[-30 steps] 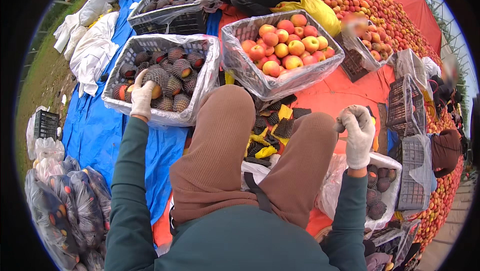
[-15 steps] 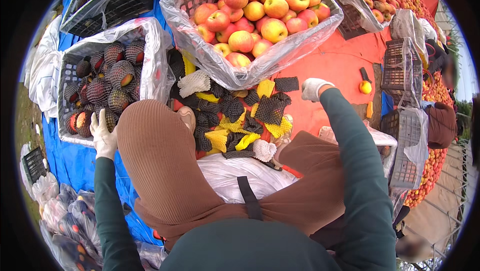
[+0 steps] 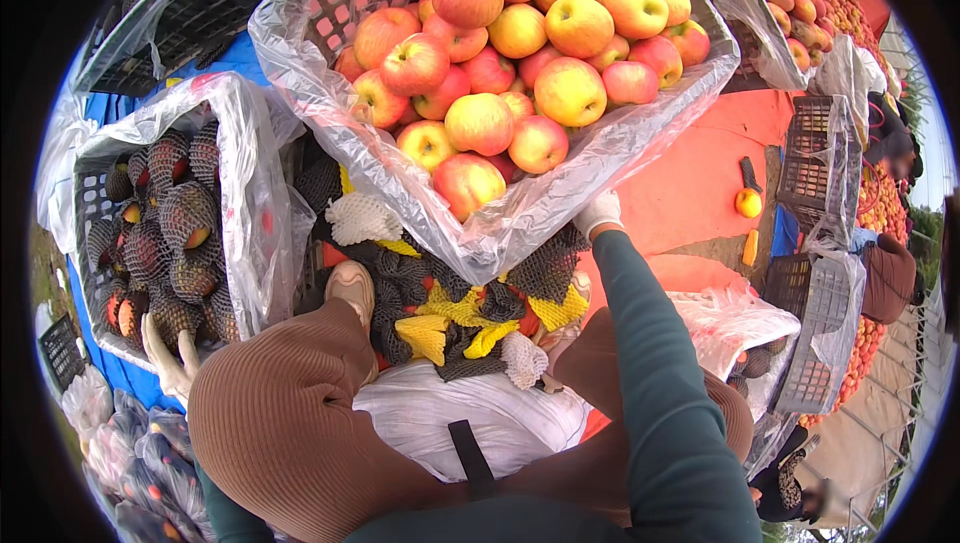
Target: The person picks apples from a crate, places each apple into a protective foam net, and then puts the netted apple into a basket. The person repeats this process continuously.
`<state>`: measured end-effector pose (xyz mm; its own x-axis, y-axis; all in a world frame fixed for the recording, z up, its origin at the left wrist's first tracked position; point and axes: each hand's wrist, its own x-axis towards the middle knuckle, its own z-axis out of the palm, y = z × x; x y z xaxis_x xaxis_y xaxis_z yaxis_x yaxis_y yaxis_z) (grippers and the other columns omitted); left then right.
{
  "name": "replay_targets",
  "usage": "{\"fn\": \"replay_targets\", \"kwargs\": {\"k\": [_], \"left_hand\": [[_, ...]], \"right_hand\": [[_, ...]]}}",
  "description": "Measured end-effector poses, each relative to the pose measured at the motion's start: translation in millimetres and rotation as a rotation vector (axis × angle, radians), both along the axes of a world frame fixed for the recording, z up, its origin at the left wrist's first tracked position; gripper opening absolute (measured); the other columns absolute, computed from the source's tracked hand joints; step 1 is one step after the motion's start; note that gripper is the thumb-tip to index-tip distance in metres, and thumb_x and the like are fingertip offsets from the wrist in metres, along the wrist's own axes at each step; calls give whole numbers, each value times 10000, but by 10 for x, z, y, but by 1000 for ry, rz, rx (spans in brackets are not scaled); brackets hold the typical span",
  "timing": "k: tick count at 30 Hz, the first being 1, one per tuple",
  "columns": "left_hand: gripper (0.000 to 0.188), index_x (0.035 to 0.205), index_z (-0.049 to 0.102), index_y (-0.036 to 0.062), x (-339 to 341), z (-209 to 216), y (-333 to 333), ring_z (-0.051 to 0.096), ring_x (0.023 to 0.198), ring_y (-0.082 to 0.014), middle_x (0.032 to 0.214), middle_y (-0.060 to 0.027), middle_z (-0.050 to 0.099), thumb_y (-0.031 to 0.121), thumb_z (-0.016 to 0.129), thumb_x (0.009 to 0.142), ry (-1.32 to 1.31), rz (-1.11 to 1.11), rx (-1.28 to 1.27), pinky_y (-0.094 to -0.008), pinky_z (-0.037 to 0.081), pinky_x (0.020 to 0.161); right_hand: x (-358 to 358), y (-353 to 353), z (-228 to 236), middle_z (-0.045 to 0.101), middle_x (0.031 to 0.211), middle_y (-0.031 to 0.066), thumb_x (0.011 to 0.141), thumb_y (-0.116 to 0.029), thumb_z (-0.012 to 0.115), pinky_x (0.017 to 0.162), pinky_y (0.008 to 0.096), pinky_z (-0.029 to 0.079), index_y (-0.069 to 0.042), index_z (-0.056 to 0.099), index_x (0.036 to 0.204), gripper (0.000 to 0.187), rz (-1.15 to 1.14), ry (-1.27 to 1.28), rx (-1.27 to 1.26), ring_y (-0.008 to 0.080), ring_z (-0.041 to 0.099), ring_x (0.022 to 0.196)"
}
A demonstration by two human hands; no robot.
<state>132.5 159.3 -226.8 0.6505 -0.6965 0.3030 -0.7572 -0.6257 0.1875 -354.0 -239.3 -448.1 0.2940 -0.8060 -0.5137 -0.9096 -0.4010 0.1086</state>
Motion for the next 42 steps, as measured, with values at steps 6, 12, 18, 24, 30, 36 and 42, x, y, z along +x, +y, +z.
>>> {"fn": "replay_targets", "kwargs": {"k": [6, 12, 18, 24, 30, 36, 42], "left_hand": [[523, 1312, 371, 1, -87, 58, 22, 384, 1229, -341, 1338, -199, 387, 105, 553, 833, -18, 9, -10, -393, 302, 1025], [471, 1297, 393, -3, 52, 170, 145, 435, 1190, -251, 1288, -152, 453, 160, 525, 876, 319, 149, -249, -341, 324, 1007], [284, 1123, 530, -30, -1191, 1897, -1066, 543, 1028, -162, 1071, -108, 583, 7, 414, 867, 1040, -366, -498, -291, 412, 923], [395, 1129, 520, -6, -2382, 2109, -1331, 595, 860, -159, 958, -106, 612, 177, 624, 794, 1106, -808, -123, -295, 477, 777], [312, 1189, 500, -11, -2626, 2080, -981, 501, 949, -82, 1075, -12, 552, 65, 473, 888, 1774, -699, -449, -241, 413, 861], [434, 1239, 473, -32, -2670, 2092, -871, 449, 1190, -235, 1293, -152, 444, -43, 473, 805, 1163, -968, -641, -302, 352, 975], [339, 1120, 520, -89, -2576, 2100, -647, 518, 1078, -269, 1191, -193, 508, 20, 464, 804, 801, -968, -462, -303, 399, 917]], "right_hand": [[74, 122, 225, 641, 993, 135, 745, -235, 579, 785, 398, 475, -94, 659, 982, 287, 382, 145, 332, 290, 609, 940], [680, 538, 2181, 622, 818, 169, 729, -365, 596, 707, 353, 457, -22, 623, 940, 403, 320, -145, 1025, 269, 606, 780], [882, 1005, 3640, 606, 833, 144, 802, -249, 591, 713, 318, 458, 24, 577, 1002, 338, 42, -978, 749, 170, 568, 766], [846, 1826, 4349, 620, 897, 72, 874, -184, 555, 751, 285, 460, 37, 558, 1075, 299, -108, -1402, 624, 129, 551, 807], [448, 2126, 4259, 585, 1029, 117, 902, -201, 502, 857, 301, 453, 30, 504, 1120, 318, -506, -1926, 759, 170, 565, 943], [738, 2503, 4300, 524, 1148, 82, 845, -66, 572, 915, 269, 417, 31, 444, 1230, 417, -351, -1860, 937, 126, 504, 1047], [568, 2428, 4161, 574, 1029, 77, 833, -61, 535, 842, 256, 456, 23, 517, 1062, 245, -431, -1904, 859, 127, 559, 929]]}}
